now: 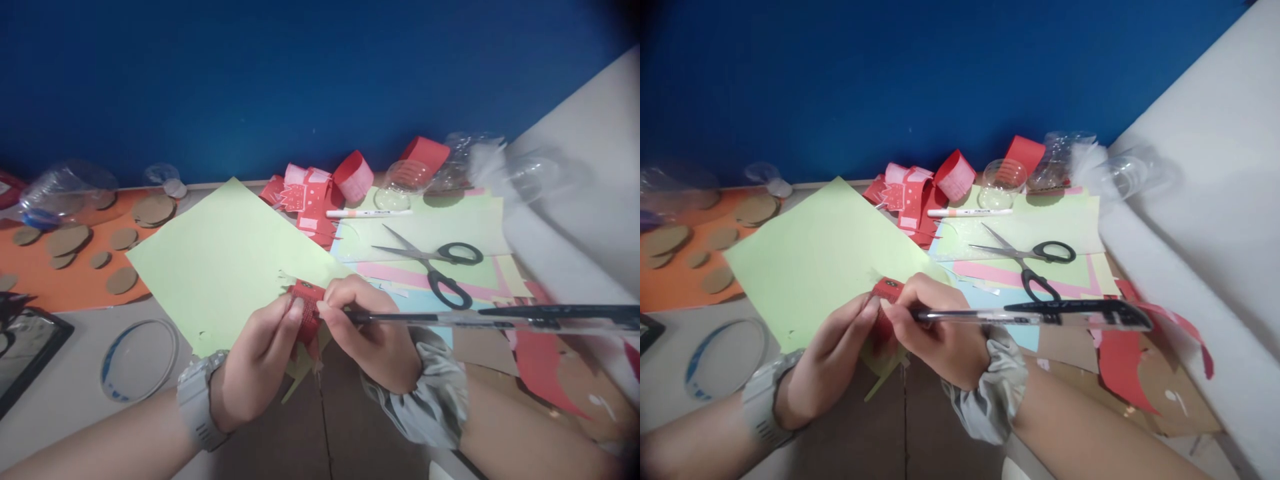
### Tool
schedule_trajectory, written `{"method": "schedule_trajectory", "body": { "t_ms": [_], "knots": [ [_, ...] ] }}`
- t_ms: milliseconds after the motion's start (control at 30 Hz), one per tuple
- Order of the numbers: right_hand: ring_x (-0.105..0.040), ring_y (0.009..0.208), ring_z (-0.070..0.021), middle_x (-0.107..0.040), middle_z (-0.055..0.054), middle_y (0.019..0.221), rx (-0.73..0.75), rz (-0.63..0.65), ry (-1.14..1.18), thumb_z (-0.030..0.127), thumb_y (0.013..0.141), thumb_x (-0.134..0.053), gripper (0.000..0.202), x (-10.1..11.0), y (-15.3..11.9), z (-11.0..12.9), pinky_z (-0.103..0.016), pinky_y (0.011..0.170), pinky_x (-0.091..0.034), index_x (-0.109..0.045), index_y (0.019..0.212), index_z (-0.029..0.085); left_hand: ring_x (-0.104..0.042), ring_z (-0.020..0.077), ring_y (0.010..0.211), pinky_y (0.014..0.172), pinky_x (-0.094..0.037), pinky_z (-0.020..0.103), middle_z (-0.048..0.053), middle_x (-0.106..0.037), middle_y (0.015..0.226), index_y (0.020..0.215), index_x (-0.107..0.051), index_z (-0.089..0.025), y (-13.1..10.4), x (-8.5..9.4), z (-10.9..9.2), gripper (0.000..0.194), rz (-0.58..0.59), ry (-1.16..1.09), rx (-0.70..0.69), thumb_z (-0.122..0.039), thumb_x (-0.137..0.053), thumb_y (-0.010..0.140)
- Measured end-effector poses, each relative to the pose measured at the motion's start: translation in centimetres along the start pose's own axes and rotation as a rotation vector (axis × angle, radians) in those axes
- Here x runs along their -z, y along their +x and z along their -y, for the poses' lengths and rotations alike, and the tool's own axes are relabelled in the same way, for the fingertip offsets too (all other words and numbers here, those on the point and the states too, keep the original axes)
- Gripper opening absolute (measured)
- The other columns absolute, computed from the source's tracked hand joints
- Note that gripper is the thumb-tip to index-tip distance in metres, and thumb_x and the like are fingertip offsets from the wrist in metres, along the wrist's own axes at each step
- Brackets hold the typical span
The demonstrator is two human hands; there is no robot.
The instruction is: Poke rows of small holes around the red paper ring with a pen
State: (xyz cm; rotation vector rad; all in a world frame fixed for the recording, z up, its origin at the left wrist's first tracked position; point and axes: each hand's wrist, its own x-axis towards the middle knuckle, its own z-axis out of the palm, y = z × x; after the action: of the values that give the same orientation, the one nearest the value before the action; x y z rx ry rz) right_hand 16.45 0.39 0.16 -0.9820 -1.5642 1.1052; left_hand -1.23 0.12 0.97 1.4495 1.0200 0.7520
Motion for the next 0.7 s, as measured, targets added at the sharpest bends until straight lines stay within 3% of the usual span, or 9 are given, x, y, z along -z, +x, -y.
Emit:
{"method": "schedule_trajectory", "body": {
  "t_ms": [267, 467, 700],
  "knots": [
    [-0.055, 0.063, -0.0117, -0.057, 0.004, 0.069, 0.099, 0.054, -0.112, 0.021, 0.098, -0.062, 0.022, -0.13, 0.07, -0.02, -0.027, 0.062, -0.044, -0.055, 0.077, 0.023, -0.053, 0.0123, 0.059, 0.061, -0.044, 0.024, -0.003, -0.055, 0.063, 0.07, -0.051, -0.021, 0.23, -0.04, -0.17, 0.043, -0.045, 0.012, -0.003, -0.034, -0.038, 0.109],
    [-0.052, 0.06, -0.0096, -0.055, 0.006, 0.069, 0.087, 0.018, -0.094, 0.019, 0.098, -0.062, 0.02, 0.02, 0.04, -0.24, -0.025, 0.059, -0.042, -0.053, 0.081, 0.023, -0.052, 0.0114, 0.06, 0.064, -0.044, 0.022, -0.004, -0.055, 0.063, 0.069, -0.052, -0.021, 0.24, -0.16, -0.11, 0.044, -0.033, 0.006, -0.02, -0.032, -0.037, 0.109],
    [-0.055, 0.061, -0.0108, -0.057, 0.004, 0.069, 0.202, 0.056, -0.114, 0.016, 0.098, -0.06, 0.021, -0.23, 0.23, -0.24, -0.026, 0.061, -0.045, -0.054, 0.079, 0.022, -0.051, 0.0106, 0.059, 0.062, -0.042, 0.022, -0.005, -0.055, 0.063, 0.07, -0.052, -0.021, 0.19, -0.1, 0.08, 0.042, -0.04, 0.003, 0.002, -0.029, -0.037, 0.109]
  ]
}}
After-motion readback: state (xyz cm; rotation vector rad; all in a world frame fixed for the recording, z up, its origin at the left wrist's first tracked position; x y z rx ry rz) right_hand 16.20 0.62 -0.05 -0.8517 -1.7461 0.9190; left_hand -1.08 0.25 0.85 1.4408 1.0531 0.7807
